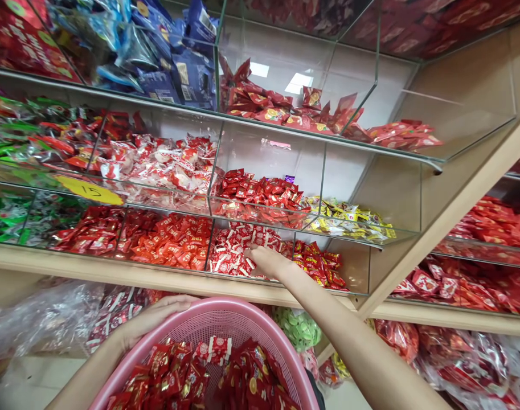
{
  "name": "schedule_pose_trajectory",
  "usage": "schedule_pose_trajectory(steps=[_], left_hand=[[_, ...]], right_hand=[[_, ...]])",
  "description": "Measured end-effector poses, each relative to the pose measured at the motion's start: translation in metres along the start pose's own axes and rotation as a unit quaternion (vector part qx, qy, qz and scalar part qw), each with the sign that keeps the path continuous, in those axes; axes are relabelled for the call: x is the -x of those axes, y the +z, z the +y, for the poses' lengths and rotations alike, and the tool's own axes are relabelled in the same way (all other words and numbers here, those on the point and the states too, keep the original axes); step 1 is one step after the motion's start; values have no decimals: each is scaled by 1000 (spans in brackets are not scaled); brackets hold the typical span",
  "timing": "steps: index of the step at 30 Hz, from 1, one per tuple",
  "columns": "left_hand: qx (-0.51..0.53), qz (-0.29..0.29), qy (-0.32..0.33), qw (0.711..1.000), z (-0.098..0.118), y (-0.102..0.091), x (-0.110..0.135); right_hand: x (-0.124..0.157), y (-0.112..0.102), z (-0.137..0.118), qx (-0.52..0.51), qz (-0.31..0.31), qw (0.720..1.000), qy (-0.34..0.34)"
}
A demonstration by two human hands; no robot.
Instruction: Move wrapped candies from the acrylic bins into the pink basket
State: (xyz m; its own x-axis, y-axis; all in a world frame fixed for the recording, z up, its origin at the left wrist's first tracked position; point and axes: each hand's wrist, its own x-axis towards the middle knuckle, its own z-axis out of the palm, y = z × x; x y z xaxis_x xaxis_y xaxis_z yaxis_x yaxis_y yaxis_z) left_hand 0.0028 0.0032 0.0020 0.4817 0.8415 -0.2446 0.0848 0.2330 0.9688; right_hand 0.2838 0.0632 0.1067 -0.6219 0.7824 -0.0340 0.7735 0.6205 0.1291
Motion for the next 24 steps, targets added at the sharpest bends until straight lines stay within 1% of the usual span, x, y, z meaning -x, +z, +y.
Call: schedule_pose_trajectory(steps=[5, 10, 12, 14, 17, 19, 21, 22, 24], left_hand=[[16, -1, -4, 1000, 0, 1, 1], [38, -11, -5, 999, 1, 2, 1], [38, -15, -4, 999, 0, 1, -1], [38, -18, -4, 999, -2, 0, -2], [34, -22, 1, 999, -4, -2, -4], [25, -25, 5, 999, -5, -2, -5], [18, -26, 9, 999, -4, -2, -5], [17, -27, 7, 999, -3, -1, -4], [16, -28, 2, 999, -2, 0, -4]], right_hand=[[-1, -4, -2, 5, 4, 1000, -7], [-2, -7, -2, -5, -18, 1000, 3], [-2, -8, 1, -17, -17, 1000, 4], [1, -13, 4, -35, 3, 999, 1], [9, -27, 2, -69, 64, 996, -10], [18, -37, -8, -99, 103, 990, -22], [26, -40, -28, -148, 112, 982, -39], [29, -37, -39, -180, 101, 977, -49], [33, -21, -62, -249, 41, 964, -81]])
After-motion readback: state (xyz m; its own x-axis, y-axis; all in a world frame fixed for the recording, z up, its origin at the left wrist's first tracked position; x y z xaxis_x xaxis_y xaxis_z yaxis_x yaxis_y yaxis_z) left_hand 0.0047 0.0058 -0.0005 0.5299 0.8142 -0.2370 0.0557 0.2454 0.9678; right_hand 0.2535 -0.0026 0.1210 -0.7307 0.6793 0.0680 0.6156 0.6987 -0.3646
